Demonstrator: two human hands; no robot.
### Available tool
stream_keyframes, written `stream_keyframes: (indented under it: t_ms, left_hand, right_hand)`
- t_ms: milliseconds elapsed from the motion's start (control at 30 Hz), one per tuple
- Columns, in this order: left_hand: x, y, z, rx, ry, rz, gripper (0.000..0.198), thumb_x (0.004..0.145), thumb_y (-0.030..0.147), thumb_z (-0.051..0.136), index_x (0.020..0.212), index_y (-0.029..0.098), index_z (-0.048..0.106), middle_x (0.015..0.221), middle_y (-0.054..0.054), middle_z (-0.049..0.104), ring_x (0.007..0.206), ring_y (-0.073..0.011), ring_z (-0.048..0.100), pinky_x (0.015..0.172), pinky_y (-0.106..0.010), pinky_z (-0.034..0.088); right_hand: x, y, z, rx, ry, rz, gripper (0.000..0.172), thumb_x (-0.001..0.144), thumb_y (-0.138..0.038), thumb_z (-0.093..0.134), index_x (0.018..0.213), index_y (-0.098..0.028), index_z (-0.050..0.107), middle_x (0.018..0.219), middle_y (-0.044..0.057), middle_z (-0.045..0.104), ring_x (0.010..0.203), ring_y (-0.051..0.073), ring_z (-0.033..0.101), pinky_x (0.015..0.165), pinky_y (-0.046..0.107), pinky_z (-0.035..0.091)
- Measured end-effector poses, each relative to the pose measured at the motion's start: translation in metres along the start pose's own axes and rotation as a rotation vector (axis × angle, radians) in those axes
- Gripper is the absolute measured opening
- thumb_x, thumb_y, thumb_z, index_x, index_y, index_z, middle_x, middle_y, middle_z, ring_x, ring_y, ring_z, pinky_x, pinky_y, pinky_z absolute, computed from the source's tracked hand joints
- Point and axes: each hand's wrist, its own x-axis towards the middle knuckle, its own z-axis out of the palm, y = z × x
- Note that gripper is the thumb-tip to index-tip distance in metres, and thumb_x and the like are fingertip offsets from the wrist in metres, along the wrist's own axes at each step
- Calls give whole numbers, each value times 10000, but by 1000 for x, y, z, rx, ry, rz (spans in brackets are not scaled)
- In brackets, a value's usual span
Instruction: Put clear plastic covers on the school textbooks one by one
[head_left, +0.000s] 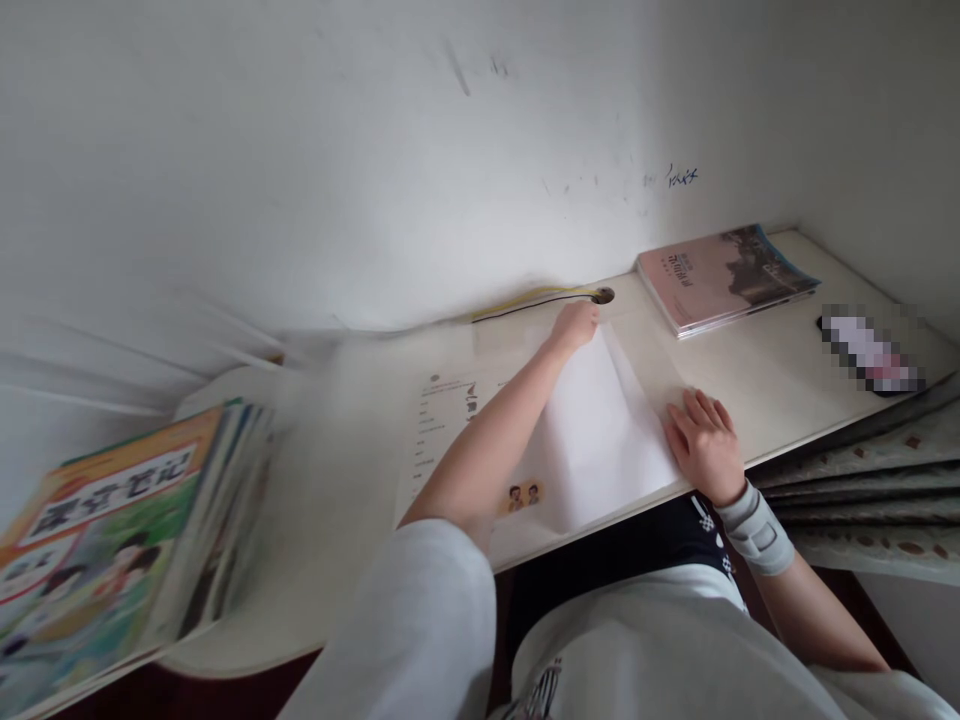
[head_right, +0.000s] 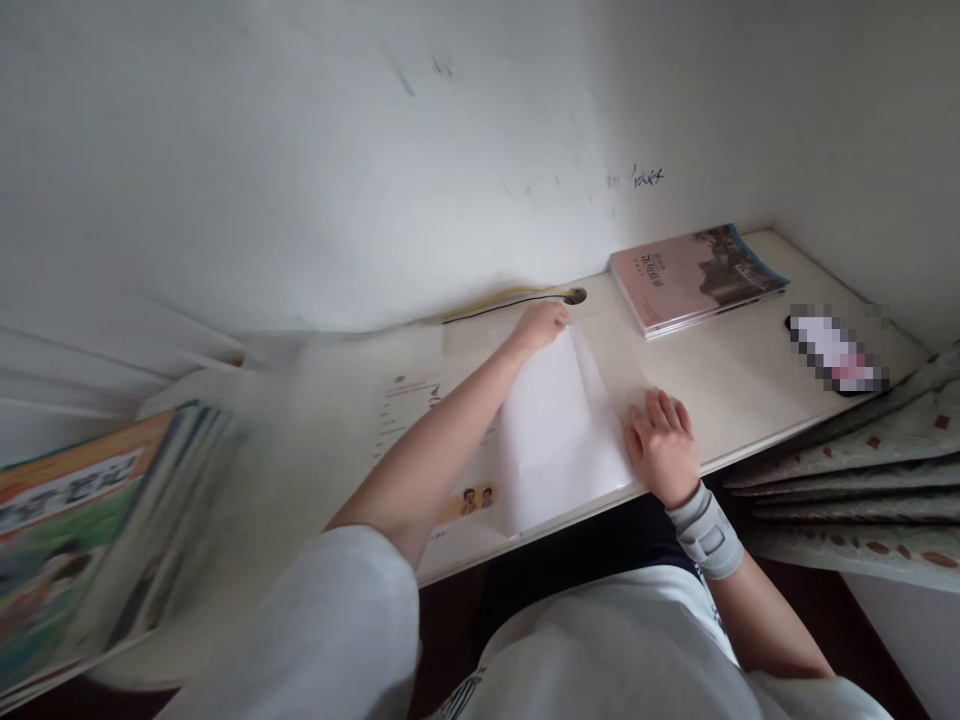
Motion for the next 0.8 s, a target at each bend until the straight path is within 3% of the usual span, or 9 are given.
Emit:
stream_keyframes:
  t_ms: [100,167,233,333,400,467,600,700,800]
  left_hand:
    - [-14,10,-9,36,91,26,354,864,118,428,1205,102,520,1232,-153,544,1140,-228,479,950,-326,347]
    - [-42,20,-18,73,164,104,385,886,161,417,1267,133,466,1327,-142,460,1236,-243,389,1014,-358,287]
    - [-87,30,-26,163,204,308,370,907,232,412,1260,136,470,1333,-138,454,1260,-256,367,1040,-394,264]
    - [-176,39,-25,253,97,510,385,913,368,413,1232,168,495,1361,-112,450,1311,-284,316,1054,-472,259]
    - [-229,39,-10,300,64,509,440,881,416,463,1241,164,489,1380,-135,432,1324,-348,285,1031,-560,269]
    - [-263,35,12,335,71,446,418,879,319,480,1261,150,476,1398,-166,403,1326,-385,271,999,-612,291]
    - [-271,28,59,330,283,311,449,847,45,405,1273,165,482,1396,-164,412,1358,-373,207,993,-606,325]
    - [-256,29,80,280,446,324,448,853,50,415,1261,211,507,1361,-129,468,1360,-366,209,1000,-604,325]
    - [-247,33,88,236,495,355,436,867,86,433,1270,235,503,1339,-101,500,1341,-356,269,1016,-600,310]
  right_hand:
    - [0,0,0,9,-9,3,302,897,-292,428,1101,-196,628,1246,126,571,1218,267,459,1009,443,332]
    - [0,1,-1,2,-13,4,303,896,-288,430,1106,-192,627,1252,127,567,1214,268,464,1011,443,331]
    - [0,1,-1,-3,-21,3,305,896,-290,431,1108,-189,626,1259,132,562,1215,269,463,1009,443,333]
    - [0,3,-1,13,-29,-2,308,895,-296,435,1110,-188,626,1269,134,554,1227,268,454,1005,444,338]
    - [0,5,-1,37,-30,0,314,897,-302,431,1115,-185,625,1273,134,552,1229,264,455,1008,441,338]
    - [-1,8,0,65,-32,2,334,903,-315,421,1134,-172,616,1279,143,545,1229,261,457,1012,437,338]
    - [-3,15,2,89,-56,-24,410,909,-368,411,1213,-140,566,1307,168,517,1254,271,433,1015,439,341]
    - [-3,18,3,89,-68,-41,486,910,-428,398,1265,-120,521,1321,181,501,1266,278,420,1023,449,336]
    - [-3,18,2,94,-69,-36,538,909,-477,367,1282,-113,501,1314,187,507,1258,280,429,1020,453,342]
